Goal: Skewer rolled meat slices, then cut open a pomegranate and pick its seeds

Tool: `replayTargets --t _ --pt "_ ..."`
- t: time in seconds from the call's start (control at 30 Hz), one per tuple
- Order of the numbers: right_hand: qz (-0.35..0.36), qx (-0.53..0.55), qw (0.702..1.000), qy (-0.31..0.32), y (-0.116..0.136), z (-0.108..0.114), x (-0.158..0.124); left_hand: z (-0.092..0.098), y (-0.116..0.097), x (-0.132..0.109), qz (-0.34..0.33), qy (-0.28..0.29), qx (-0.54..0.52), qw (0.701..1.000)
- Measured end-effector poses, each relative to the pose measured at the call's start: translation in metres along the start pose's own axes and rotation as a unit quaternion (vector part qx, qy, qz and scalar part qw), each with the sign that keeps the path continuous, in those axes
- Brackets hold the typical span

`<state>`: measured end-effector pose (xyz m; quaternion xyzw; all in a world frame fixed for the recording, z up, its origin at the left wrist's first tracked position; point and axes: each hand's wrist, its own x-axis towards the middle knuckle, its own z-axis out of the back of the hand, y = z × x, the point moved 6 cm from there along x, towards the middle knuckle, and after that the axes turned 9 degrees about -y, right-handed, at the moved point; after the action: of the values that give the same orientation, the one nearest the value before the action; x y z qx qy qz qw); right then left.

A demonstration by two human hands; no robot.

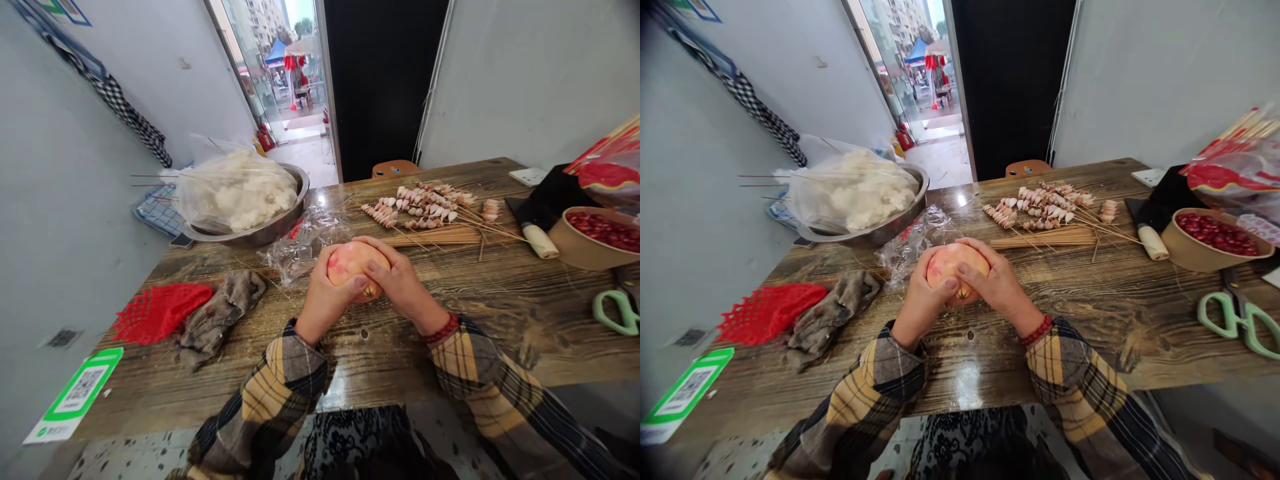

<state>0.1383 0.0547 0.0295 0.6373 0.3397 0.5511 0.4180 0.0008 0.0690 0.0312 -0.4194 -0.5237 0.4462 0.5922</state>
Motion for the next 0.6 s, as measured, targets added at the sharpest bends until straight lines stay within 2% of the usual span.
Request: replayTargets --t 0.13,0.2,0.3,0.33,0.4,0.5,0.6 --pt "-0.03 0.0 0.999 -0.028 -0.011 0.003 0.004 -0.004 0.008 0.003 0.048 -0.006 -0.032 0.998" --pt "-0.034 -0.014 0.999 -0.04 -0.013 0.007 0.007 -0.01 0.012 0.003 0.123 0.009 -0.102 0.987" --pt "0.003 -0.056 0.998 -0.036 -0.01 0.012 0.013 -0.021 0.021 0.0 0.266 0.054 -0.185 0.944" --pt "0.015 -0.078 0.996 -0.036 -0.008 0.013 0.014 -0.023 0.022 0.0 0.284 0.065 -0.202 0.935" --pt "0.031 -0.137 0.989 -0.036 -0.004 0.014 0.015 -0.026 0.023 0.0 0.297 0.089 -0.22 0.925" --pt "0.039 -0.244 0.968 -0.05 0.0 0.019 0.007 -0.028 0.024 -0.001 0.287 0.114 -0.217 0.926" --pt "0.046 -0.334 0.935 -0.112 0.004 0.054 -0.011 -0.025 0.025 -0.003 0.29 0.095 -0.208 0.929"
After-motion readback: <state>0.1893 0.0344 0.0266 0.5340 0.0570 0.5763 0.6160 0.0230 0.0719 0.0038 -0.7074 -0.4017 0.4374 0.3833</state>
